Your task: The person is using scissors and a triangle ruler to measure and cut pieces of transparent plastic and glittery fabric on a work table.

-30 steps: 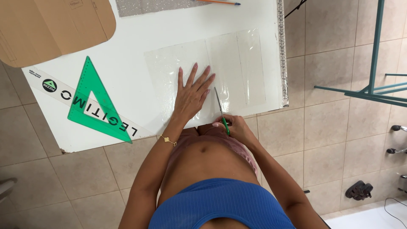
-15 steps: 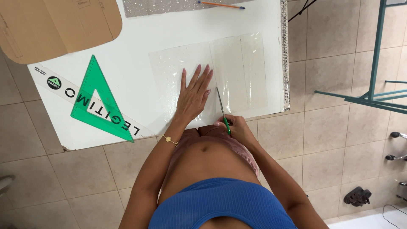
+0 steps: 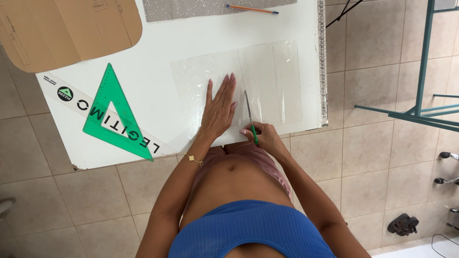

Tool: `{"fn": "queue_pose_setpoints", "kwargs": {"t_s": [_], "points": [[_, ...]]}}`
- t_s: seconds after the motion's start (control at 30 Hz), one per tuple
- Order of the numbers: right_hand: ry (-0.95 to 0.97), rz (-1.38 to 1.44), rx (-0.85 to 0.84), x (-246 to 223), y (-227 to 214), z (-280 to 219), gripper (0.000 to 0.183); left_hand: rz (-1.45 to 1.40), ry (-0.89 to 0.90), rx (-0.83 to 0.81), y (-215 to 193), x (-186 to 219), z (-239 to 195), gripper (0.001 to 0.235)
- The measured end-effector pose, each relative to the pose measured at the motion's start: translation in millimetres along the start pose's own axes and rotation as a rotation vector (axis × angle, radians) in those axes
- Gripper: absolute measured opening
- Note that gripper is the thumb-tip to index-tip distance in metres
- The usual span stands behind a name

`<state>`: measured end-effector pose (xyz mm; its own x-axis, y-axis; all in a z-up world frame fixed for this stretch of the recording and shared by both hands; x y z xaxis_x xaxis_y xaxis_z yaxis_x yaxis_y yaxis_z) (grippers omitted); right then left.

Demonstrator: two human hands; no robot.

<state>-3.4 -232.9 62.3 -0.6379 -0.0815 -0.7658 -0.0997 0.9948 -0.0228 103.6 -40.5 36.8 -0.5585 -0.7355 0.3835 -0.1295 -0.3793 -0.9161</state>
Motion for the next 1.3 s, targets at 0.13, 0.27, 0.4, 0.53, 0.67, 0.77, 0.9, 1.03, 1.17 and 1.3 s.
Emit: {"fn": "queue_pose_setpoints", "kwargs": {"t_s": [0.13,0.27,0.4,0.53,0.67,0.77,0.9,1.03,1.17,1.3], "points": [[-0.009,0.008,0.008,13.6,-0.3,4.5,0.032,-0.006,0.003,0.009,-0.2,-0.1,-0.3,0.062],[-0.011,0.001,0.014,5.6,-0.2,4.3,0.033,-0.009,-0.005,0.012,0.1,-0.1,0.5,0.063],[0.002,0.027,-0.008,-26.7,3.3,-3.6,0.033,-0.009,-0.002,0.011,0.3,-0.4,0.9,0.063],[0.011,0.035,-0.022,-38.7,3.2,6.5,0.035,-0.013,-0.002,0.030,-3.3,0.5,1.1,0.062],[0.011,0.040,-0.016,-25.0,2.0,17.7,0.034,-0.019,-0.008,0.019,-2.6,1.3,0.9,0.063],[0.006,0.061,-0.003,-22.0,1.9,19.2,0.033,-0.027,-0.012,0.014,-2.0,0.8,-0.4,0.063],[-0.019,0.055,0.015,-18.5,0.2,21.4,0.032,-0.041,-0.016,0.007,-3.3,0.8,0.3,0.064],[-0.023,0.066,0.020,-19.5,0.3,24.8,0.032,-0.030,-0.008,0.009,-2.5,0.3,0.5,0.064],[-0.006,0.046,-0.020,-40.0,-0.2,25.4,0.036,-0.042,-0.009,0.015,-4.7,1.9,-1.6,0.063],[-0.021,0.041,-0.021,-48.3,-2.2,38.8,0.037,-0.067,0.002,0.048,-8.1,2.4,0.6,0.063]]}}
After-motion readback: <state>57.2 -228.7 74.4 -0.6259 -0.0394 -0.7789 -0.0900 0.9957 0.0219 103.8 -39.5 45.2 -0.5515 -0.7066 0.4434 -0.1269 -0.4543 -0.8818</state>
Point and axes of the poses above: each hand's wrist, its own z-axis towards the middle knuckle, its own y-axis out of the palm, x = y × z, the point moved 1 cm from there along z, towards the middle knuckle, and after that the axes turned 9 degrees about z, right-handed, at the moved point
